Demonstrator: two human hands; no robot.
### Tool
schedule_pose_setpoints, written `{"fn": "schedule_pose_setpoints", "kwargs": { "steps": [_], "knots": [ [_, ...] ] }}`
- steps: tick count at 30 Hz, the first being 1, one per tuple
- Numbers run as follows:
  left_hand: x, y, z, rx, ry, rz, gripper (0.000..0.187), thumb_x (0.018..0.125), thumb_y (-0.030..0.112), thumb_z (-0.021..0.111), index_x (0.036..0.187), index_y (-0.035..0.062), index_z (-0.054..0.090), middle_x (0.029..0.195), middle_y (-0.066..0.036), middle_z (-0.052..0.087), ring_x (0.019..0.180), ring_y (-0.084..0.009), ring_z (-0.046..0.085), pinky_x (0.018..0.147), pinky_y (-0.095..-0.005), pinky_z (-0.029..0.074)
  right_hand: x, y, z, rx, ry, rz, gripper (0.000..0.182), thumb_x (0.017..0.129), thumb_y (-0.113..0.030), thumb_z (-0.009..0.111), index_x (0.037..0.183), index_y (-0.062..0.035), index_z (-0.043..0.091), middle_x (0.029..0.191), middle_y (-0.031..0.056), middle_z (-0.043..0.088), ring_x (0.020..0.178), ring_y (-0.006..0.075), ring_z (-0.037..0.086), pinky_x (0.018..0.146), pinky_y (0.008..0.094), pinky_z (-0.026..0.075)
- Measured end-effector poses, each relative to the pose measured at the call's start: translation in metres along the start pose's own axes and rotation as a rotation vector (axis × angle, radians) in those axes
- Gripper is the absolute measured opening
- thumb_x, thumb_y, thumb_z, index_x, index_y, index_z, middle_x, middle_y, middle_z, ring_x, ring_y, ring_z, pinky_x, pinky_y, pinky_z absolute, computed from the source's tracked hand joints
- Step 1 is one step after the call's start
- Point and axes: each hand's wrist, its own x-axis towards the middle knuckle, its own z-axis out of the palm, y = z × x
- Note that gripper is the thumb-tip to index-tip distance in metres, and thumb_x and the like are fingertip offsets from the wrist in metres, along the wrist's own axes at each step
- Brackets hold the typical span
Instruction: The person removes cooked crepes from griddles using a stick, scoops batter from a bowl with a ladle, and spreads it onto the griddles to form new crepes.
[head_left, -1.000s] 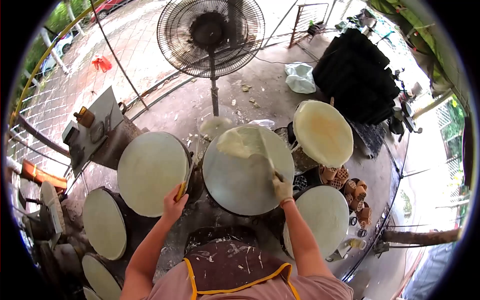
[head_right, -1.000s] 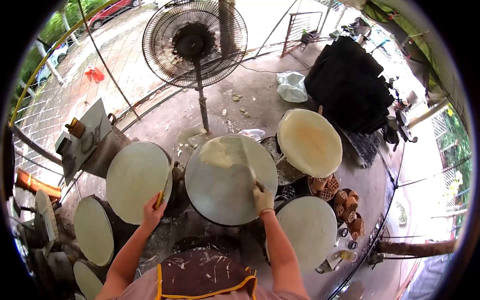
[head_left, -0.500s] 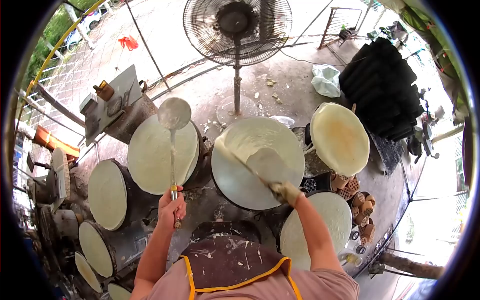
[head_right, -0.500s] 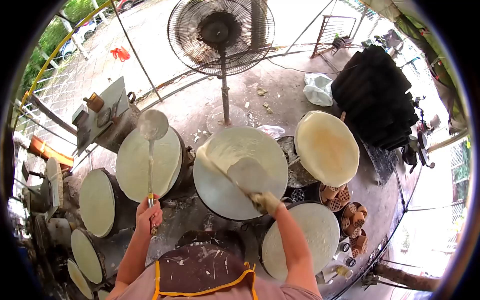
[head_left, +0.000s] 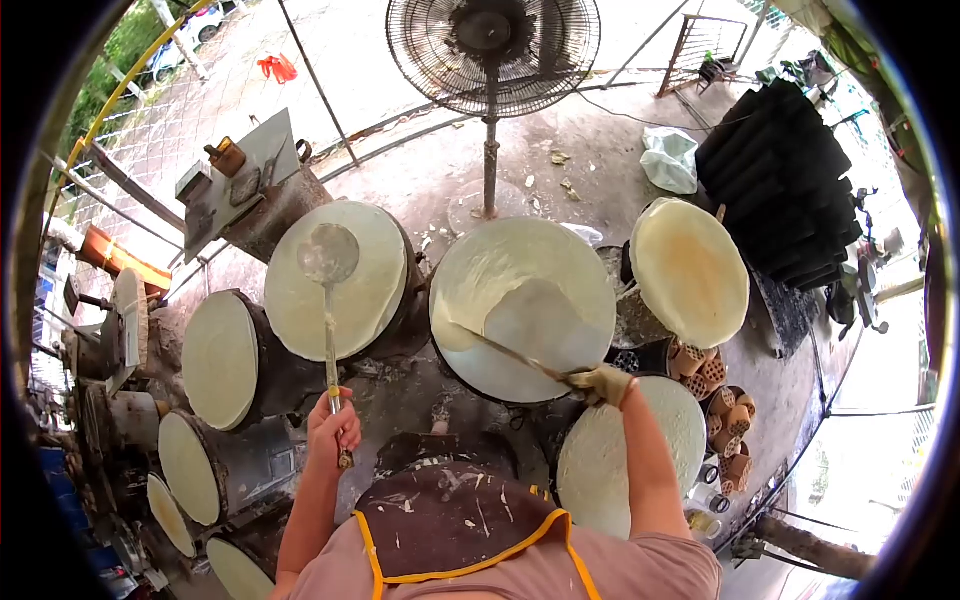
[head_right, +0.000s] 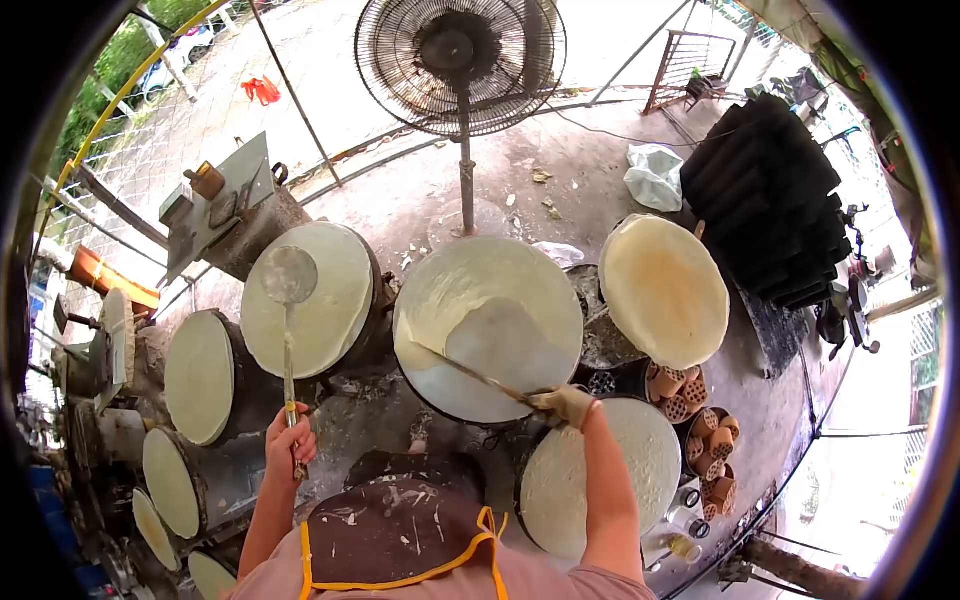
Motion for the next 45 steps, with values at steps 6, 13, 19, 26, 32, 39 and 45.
{"fn": "schedule_pose_setpoints", "kwargs": {
  "steps": [6,13,19,26,32,39,45],
  "knots": [
    [-0.022,-0.014,0.0,-0.001,0.017,-0.017,0.024,0.084,0.0,0.048,0.108,0.0003,0.048,0.062,-0.001,0.04,0.039,-0.0067,0.034,0.036,-0.0224,0.03,0.027,-0.045,-0.003,0.14,0.384,-0.313,0.023,0.086,-0.023,0.053,0.102,-0.0121,0.065,0.062,0.0006,0.052,0.044,0.0099,0.041,0.037,0.0264,0.03],
    [-0.044,-0.014,-0.013,-0.013,-0.06,-0.05,0.025,0.083,-0.001,0.047,0.108,0.0004,0.049,0.061,-0.001,0.04,0.039,-0.0067,0.034,0.036,-0.0221,0.03,0.012,-0.002,0.001,-0.053,0.205,-0.227,0.024,0.078,-0.013,0.06,0.101,-0.0131,0.067,0.069,0.0024,0.055,0.042,0.0133,0.042,0.039,0.0285,0.038],
    [-0.046,-0.005,-0.058,0.002,-0.141,-0.134,0.027,0.083,0.001,0.048,0.11,0.0013,0.05,0.061,-0.001,0.041,0.04,-0.007,0.035,0.036,-0.0223,0.03,0.02,0.045,0.05,0.089,0.183,-0.174,0.022,0.084,-0.027,0.064,0.096,-0.0087,0.065,0.069,0.0015,0.053,0.053,0.0119,0.046,0.046,0.0256,0.034],
    [-0.037,0.022,-0.164,-0.082,-0.342,-0.282,0.038,0.087,0.003,0.043,0.125,0.0083,0.045,0.062,-0.002,0.041,0.039,-0.0064,0.032,0.037,-0.0221,0.03,0.025,0.137,0.241,0.781,0.515,-0.424,0.027,0.09,-0.022,0.055,0.116,-0.0143,0.058,0.066,0.0,0.051,0.048,0.009,0.041,0.041,0.0221,0.031],
    [-0.036,0.053,-0.24,-0.035,-0.386,-0.386,0.034,0.089,0.003,0.042,0.123,0.0044,0.043,0.061,-0.002,0.039,0.038,-0.0068,0.033,0.037,-0.0227,0.03,0.123,0.034,0.377,0.556,0.557,-0.587,0.028,0.088,-0.027,0.057,0.104,-0.0054,0.061,0.069,-0.0018,0.054,0.056,0.0102,0.051,0.05,0.0254,0.04],
    [-0.037,0.063,-0.295,-0.099,-0.366,-0.403,0.03,0.088,0.005,0.042,0.118,0.0038,0.043,0.06,-0.003,0.039,0.036,-0.0077,0.033,0.034,-0.0243,0.031,0.142,0.018,0.457,0.362,1.27,-0.212,0.042,0.09,-0.035,0.047,0.117,-0.0044,0.056,0.091,0.0258,0.062,0.087,0.0418,0.059,0.074,0.0408,0.046],
    [-0.034,0.062,-0.298,-0.144,-0.439,-0.447,0.029,0.089,0.004,0.042,0.118,0.0046,0.043,0.06,-0.003,0.039,0.036,-0.0076,0.033,0.035,-0.0238,0.031,0.15,0.044,0.405,0.474,1.211,-0.407,0.042,0.089,-0.036,0.049,0.109,-0.0008,0.06,0.082,0.0204,0.065,0.075,0.0354,0.062,0.068,0.0419,0.046]
  ]
}}
